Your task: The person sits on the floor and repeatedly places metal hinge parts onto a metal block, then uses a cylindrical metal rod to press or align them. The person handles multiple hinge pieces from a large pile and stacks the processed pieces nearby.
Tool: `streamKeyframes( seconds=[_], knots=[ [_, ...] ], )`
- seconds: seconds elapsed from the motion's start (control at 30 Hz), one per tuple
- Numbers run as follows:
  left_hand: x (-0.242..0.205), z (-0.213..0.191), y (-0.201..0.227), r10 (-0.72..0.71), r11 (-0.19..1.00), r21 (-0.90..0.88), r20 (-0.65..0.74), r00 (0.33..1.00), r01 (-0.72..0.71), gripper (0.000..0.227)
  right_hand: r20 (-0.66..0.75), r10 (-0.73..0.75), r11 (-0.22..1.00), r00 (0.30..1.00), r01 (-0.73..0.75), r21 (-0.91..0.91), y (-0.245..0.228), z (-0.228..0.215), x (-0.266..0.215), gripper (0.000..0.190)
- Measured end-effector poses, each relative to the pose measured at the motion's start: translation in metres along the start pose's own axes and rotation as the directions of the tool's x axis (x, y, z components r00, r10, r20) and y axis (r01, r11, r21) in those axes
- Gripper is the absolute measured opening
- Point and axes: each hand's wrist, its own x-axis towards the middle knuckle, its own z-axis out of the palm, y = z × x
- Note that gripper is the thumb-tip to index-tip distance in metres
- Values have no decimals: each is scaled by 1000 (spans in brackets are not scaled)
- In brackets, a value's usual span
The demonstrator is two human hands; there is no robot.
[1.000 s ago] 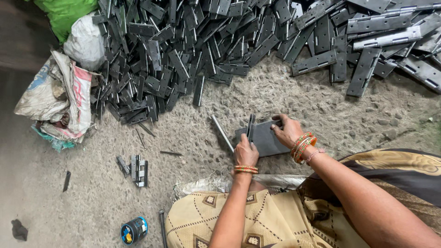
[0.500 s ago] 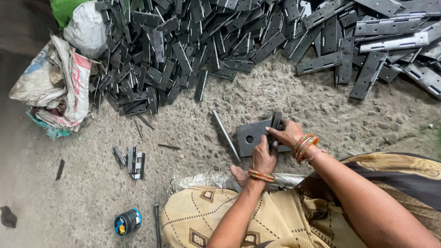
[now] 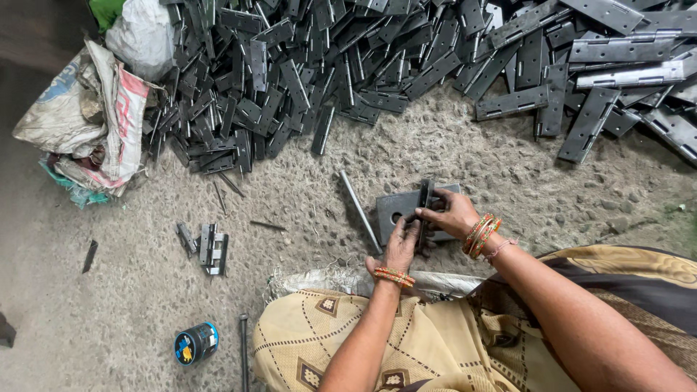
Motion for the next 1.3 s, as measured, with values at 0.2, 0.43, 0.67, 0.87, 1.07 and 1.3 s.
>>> streamKeyframes(
  seconds=[0.2, 0.43, 0.67, 0.87, 1.07, 1.3],
  knots=[
    [0, 6, -4, 147, 874, 478, -85, 985, -89, 31, 7, 73, 992, 997, -73, 103, 28, 6, 11, 63],
    [-11, 34, 16, 243, 728, 666, -29, 969, -163, 18, -165, 95, 926, 982, -148, -347, 75, -13, 36, 47],
    [-21, 31, 29, 259, 720, 669, -15, 966, -183, 18, -147, 119, 944, 982, -158, -290, 91, -30, 50, 42],
    [-21, 29, 11, 337, 697, 688, -63, 940, -204, 17, -32, 63, 997, 997, -65, -46, 83, -24, 49, 27],
    [22, 22, -47, 98, 798, 601, -194, 976, 39, 20, 43, 57, 990, 997, -51, -130, 79, -24, 53, 32],
    [53, -21, -98, 0, 945, -321, 201, 980, 66, 34, 288, 49, 970, 956, -113, 213, 48, -31, 42, 32]
  ],
)
